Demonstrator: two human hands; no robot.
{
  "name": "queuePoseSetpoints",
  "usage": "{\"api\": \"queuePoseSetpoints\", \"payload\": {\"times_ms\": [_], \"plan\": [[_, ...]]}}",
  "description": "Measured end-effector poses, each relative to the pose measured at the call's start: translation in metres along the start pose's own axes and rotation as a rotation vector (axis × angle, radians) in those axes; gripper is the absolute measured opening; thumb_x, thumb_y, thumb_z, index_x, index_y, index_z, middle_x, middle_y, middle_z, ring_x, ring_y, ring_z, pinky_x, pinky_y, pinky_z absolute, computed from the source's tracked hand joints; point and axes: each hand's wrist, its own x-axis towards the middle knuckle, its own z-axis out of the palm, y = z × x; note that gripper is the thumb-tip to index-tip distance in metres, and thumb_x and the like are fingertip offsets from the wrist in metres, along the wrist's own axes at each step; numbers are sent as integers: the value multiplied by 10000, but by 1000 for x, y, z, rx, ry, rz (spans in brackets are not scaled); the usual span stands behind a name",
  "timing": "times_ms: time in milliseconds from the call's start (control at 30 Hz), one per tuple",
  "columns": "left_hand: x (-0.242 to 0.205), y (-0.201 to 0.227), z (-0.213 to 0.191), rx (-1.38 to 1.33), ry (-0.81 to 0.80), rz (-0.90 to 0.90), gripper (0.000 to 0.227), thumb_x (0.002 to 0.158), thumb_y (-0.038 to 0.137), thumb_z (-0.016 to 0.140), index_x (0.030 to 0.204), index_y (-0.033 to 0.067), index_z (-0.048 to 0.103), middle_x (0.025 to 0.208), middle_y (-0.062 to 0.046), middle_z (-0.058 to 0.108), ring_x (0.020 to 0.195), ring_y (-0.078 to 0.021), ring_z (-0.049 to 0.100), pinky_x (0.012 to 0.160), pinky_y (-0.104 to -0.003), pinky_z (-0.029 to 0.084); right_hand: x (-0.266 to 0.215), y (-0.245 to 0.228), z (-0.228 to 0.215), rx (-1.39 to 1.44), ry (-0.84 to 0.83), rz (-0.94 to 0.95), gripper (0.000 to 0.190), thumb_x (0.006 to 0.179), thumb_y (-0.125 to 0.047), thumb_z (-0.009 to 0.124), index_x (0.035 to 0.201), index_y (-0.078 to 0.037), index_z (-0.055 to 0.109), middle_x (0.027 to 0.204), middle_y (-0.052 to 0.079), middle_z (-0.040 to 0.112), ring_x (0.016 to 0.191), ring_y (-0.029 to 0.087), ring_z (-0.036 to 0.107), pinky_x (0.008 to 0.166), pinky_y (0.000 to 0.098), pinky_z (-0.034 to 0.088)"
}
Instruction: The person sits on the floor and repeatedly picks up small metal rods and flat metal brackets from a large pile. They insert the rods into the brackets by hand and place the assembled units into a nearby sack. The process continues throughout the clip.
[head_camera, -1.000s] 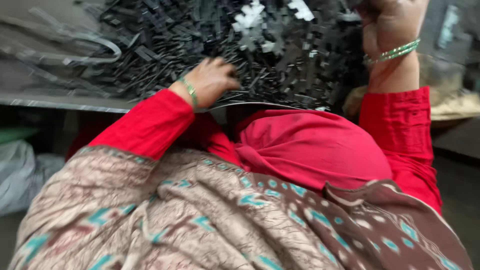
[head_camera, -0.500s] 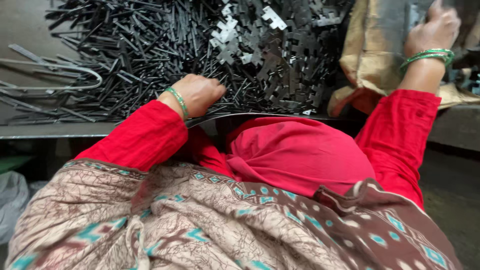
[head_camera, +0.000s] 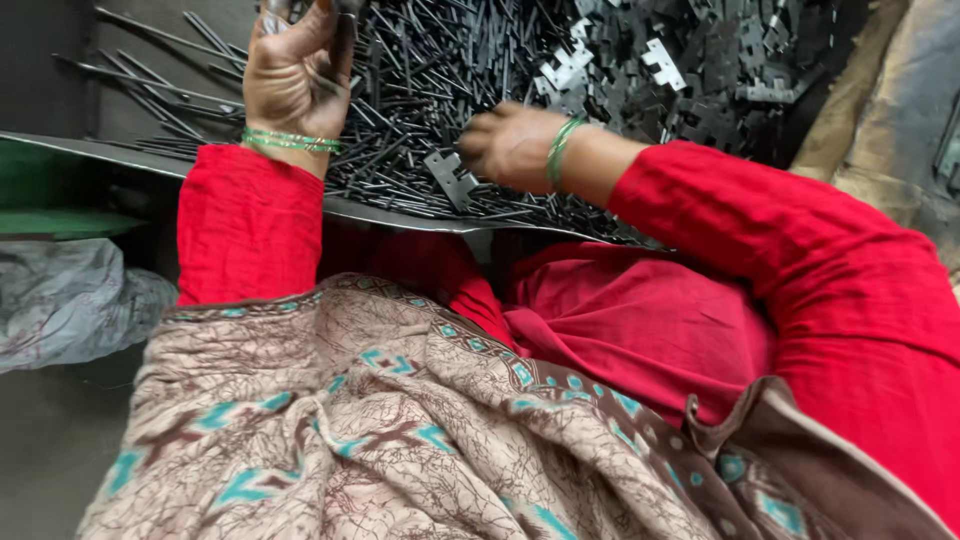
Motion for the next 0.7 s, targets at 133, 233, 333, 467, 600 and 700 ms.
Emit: {"api": "queuePoseSetpoints", "payload": {"times_ms": [133, 233, 333, 467, 600, 700], "plan": [[-10, 23, -2, -155, -45, -114, 289, 851, -73, 605, 1113, -3, 704, 1117, -107, 746, 1067, -203, 737, 1086, -321, 585, 38, -27, 10, -195, 238, -204, 439, 819, -326, 559, 1250, -268, 621, 1231, -13, 611, 1269, 232, 498, 887, 440, 512], [-5, 25, -4, 135, -121, -80, 260, 856, 47, 631, 1084, 27, 754, 1117, -95, 763, 1066, -211, 758, 1049, -355, 609, 41, -29, 22, -132, 141, -191, 472, 884, -275, 552, 1351, -220, 587, 1220, -13, 615, 1196, 221, 531, 810, 378, 507], [6, 0, -10, 832, 34, -12, 229, 975, 99, 680, 1152, -37, 730, 1060, -246, 702, 845, -286, 605, 775, -378, 469, 33, -21, 29, -126, 53, -169, 387, 950, -271, 541, 1316, -177, 628, 1148, -13, 614, 1117, 214, 535, 819, 360, 505], [-4, -49, -27, 2168, -284, -162, 412, 784, 439, 833, 941, 64, 765, 919, -177, 731, 844, -359, 713, 723, -459, 576, 13, -7, 27, -12, -17, -62, 234, 904, -208, 595, 1116, -161, 683, 1086, 35, 613, 1057, 238, 611, 786, 363, 552], [-18, -79, -39, 2366, -401, -152, 163, 834, 214, 746, 913, 74, 771, 991, -167, 741, 902, -335, 737, 757, -437, 604, -26, 6, 25, 451, 256, 182, 276, 804, -40, 629, 1071, -61, 695, 1237, 133, 649, 977, 294, 689, 756, 366, 602], [-23, -86, -41, 2364, -495, 12, 104, 841, 107, 674, 870, 93, 773, 975, -139, 746, 904, -323, 739, 752, -439, 599, -71, 15, 27, 797, 430, 471, 205, 907, -104, 728, 1098, -29, 719, 1164, 125, 700, 922, 245, 730, 784, 347, 616]]}}
